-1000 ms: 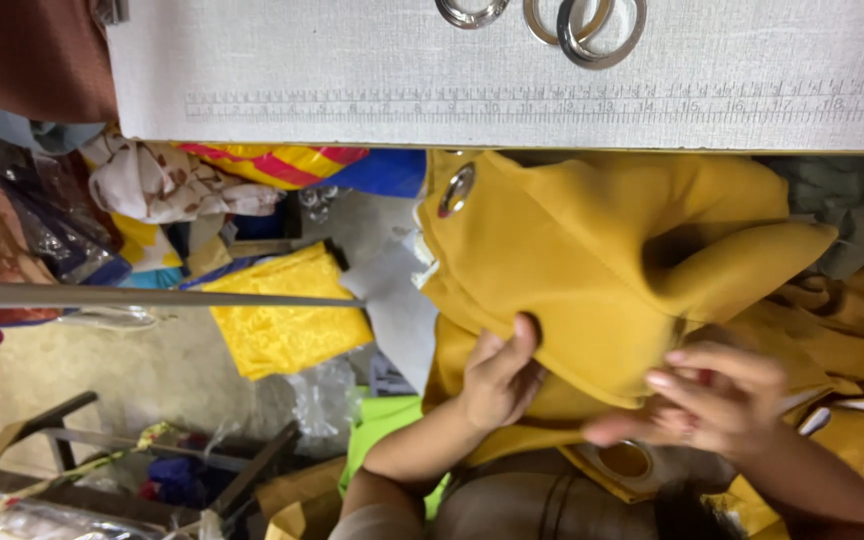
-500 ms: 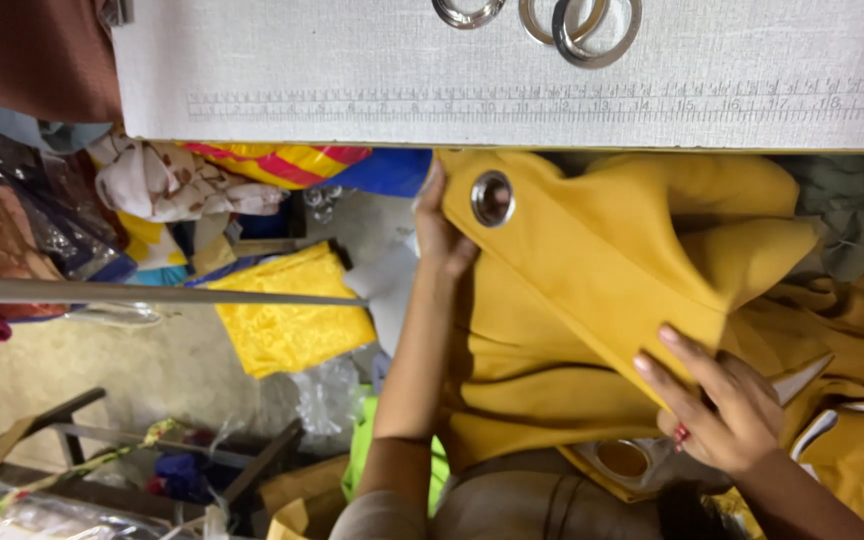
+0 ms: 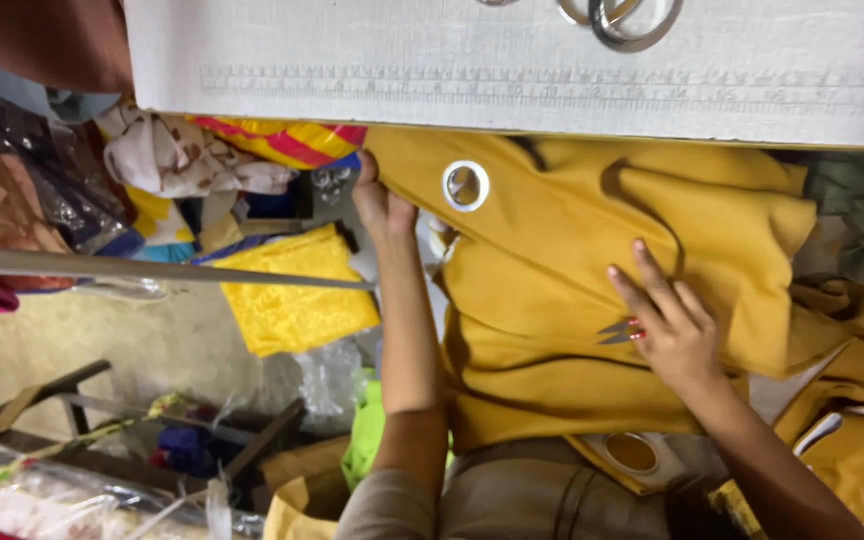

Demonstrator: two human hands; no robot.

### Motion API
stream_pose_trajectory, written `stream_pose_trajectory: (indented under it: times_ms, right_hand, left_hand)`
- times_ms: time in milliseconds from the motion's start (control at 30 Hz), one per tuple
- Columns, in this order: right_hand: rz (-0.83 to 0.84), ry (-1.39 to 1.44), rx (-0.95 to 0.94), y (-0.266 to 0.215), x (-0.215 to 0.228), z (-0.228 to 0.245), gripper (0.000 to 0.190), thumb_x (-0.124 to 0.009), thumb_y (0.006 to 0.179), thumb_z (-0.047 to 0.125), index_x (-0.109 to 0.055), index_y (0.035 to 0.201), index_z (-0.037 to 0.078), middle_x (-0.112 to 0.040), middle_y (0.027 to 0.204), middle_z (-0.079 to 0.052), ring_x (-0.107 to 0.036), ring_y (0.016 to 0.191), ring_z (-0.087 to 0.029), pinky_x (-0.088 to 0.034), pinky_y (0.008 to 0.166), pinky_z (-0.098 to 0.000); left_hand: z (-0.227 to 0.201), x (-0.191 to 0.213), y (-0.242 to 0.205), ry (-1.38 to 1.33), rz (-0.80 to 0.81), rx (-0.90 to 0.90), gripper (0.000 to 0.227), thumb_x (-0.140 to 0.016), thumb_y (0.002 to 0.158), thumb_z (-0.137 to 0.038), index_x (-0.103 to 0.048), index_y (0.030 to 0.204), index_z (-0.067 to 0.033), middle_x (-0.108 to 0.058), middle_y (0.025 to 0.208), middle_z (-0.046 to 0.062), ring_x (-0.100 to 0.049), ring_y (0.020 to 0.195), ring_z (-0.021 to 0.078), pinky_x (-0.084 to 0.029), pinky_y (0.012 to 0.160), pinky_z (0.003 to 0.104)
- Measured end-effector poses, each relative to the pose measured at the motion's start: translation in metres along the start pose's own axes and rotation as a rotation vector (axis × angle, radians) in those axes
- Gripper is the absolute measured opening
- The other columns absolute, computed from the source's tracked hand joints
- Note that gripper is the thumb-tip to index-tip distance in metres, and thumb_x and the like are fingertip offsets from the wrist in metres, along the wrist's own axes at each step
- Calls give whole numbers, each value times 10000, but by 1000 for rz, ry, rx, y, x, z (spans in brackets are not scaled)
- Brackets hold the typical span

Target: Cutting circular holes in yellow fabric to fit metal grommets using small hand snips.

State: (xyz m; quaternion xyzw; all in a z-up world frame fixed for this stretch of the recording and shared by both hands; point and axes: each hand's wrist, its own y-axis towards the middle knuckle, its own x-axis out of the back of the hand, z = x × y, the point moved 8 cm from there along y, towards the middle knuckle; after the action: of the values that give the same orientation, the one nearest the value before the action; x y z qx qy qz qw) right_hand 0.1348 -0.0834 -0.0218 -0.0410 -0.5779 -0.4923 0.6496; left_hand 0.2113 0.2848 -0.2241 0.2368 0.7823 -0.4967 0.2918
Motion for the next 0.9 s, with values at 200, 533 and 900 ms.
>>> stream_pose_trajectory:
  times_ms: [200, 533, 900]
  right_hand:
    - [81, -203, 20, 22, 16, 14, 550, -252, 1008, 352, -679, 1240, 95, -617, 1320, -175, -487, 593, -212, -448, 570, -313]
    - [-195, 361, -250, 33, 48, -5, 259, -496, 876, -175, -584, 1120, -170, -556, 1173, -365, -602, 1096, -469, -542, 959, -487]
    - [109, 387, -492, 19, 32, -17, 517, -648, 737, -66, -605, 1232, 80, -428, 1104, -135, -433, 638, -121, -460, 630, -248]
  left_hand:
    - [13, -20, 40, -299, 396, 115, 407, -629, 886, -281, -562, 1213, -47, -576, 1252, 152, -533, 1192, 300, -388, 1095, 482]
    - [122, -86, -181, -238, 250, 232, 476, -604, 926, -320, -515, 1285, -20, -554, 1280, 167, -529, 1180, 304, -445, 1018, 430]
    - [207, -75, -264, -55, 119, 681, 198, -604, 948, -92, -603, 1099, 37, -672, 1055, 143, -674, 925, 192, -564, 855, 284]
